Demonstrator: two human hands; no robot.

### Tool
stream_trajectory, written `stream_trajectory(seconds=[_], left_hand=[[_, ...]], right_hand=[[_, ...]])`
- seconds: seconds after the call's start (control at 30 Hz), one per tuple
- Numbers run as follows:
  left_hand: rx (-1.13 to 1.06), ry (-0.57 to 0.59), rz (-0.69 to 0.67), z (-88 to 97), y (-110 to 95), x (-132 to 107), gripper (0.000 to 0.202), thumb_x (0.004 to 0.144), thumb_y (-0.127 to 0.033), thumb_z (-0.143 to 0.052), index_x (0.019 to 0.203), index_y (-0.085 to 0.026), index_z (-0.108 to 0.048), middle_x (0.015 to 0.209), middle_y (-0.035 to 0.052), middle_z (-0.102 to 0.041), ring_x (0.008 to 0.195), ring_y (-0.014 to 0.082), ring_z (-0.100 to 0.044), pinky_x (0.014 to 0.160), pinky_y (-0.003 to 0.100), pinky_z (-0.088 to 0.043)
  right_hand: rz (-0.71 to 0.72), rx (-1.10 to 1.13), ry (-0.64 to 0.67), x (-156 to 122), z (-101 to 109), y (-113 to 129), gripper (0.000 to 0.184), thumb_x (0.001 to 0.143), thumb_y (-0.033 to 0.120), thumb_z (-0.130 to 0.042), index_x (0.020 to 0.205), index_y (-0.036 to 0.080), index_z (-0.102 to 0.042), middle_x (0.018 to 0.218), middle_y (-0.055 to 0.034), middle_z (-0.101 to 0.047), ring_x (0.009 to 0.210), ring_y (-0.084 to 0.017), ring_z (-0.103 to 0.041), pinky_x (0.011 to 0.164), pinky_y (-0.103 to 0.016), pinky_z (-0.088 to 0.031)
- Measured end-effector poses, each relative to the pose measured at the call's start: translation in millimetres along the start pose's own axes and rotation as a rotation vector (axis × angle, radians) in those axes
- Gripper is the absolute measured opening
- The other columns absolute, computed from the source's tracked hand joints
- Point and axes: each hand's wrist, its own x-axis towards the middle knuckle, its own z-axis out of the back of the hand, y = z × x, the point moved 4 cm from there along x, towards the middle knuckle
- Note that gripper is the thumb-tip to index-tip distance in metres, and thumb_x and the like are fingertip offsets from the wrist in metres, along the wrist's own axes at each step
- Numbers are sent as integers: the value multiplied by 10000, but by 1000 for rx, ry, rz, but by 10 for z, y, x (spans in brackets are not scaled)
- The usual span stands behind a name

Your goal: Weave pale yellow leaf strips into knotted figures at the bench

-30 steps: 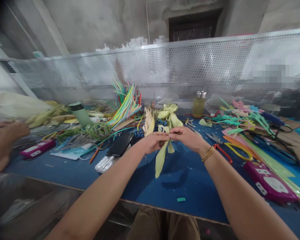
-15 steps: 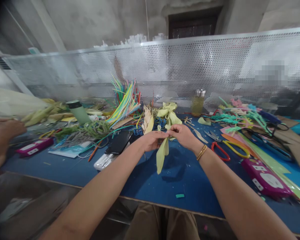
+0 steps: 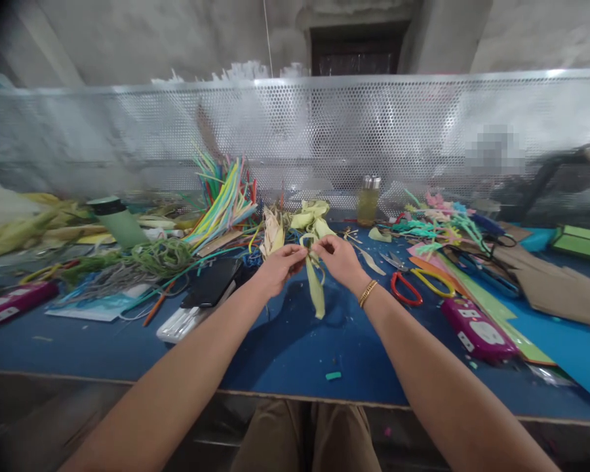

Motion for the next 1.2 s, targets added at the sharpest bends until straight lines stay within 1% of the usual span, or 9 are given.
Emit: stream_trajectory(seconds=[0.07, 0.17, 0.33, 0.4, 0.53, 0.73, 0.87, 0.97, 1.2], left_hand=[[-18, -75, -99, 16, -35, 22, 343, 578, -379, -850, 723, -179, -613, 657, -18, -615, 641, 108, -571, 616, 231, -405], [-36, -104, -165, 29, -56, 29, 319, 611, -367, -827, 689, -178, -581, 625, -26, -605, 632, 111, -572, 646, 238, -431], [-52, -52, -129, 7, -23, 17, 285, 589, -258, -841, 811, -162, -690, 720, 13, -680, 689, 125, -605, 691, 250, -443], [-64, -34, -101, -10, -7, 11, 302, 588, -226, -837, 860, -157, -728, 736, 22, -691, 683, 122, -598, 684, 250, -439], [-133, -83, -37, -28, 24, -9, 254, 586, -208, -836, 815, -156, -739, 677, 8, -663, 595, 88, -555, 585, 218, -398], [-255, -198, 89, -66, 81, -57, 206, 593, -224, -838, 723, -161, -691, 617, -14, -609, 529, 60, -531, 500, 188, -340], [-220, -200, 100, -102, 91, -85, 252, 568, -215, -856, 761, -172, -700, 629, -17, -612, 547, 68, -545, 488, 186, -323], [-212, -203, 72, -124, 82, -97, 262, 551, -185, -858, 758, -175, -698, 647, -19, -623, 574, 71, -551, 501, 180, -330], [-349, -308, 52, -135, 54, -117, 236, 590, -165, -834, 739, -185, -652, 627, -40, -600, 527, 63, -509, 521, 192, -360]], right_hand=[[15, -110, -49, -42, -25, 25, 267, 843, 429, -585, 733, 186, -579, 705, -16, -632, 636, -136, -530, 616, -254, -375], [70, -326, 2, -110, -125, 96, 269, 813, 457, -648, 770, 197, -596, 739, -24, -657, 688, -165, -567, 630, -266, -356], [39, -540, 85, -152, -208, 152, 215, 939, 312, -485, 823, 189, -618, 789, -70, -684, 760, -202, -607, 638, -289, -338], [20, -578, 117, -156, -223, 165, 264, 968, 297, -420, 849, 184, -627, 839, -90, -695, 781, -210, -615, 637, -296, -337], [-18, -595, 181, -175, -275, 199, 315, 987, 279, -353, 885, 184, -635, 908, -96, -706, 809, -204, -621, 639, -292, -336], [-76, -605, 208, -189, -307, 242, 343, 983, 283, -338, 868, 188, -648, 885, -81, -710, 787, -188, -619, 610, -284, -319], [-111, -665, 209, -195, -300, 219, 331, 963, 253, -350, 884, 187, -664, 918, -93, -716, 795, -191, -625, 606, -288, -312], [-98, -696, 203, -202, -310, 212, 336, 966, 258, -349, 871, 185, -663, 920, -92, -720, 810, -193, -632, 614, -283, -319], [28, -744, 145, -231, -390, 281, 343, 984, 272, -315, 938, 181, -642, 906, -94, -722, 782, -196, -633, 608, -284, -313]])
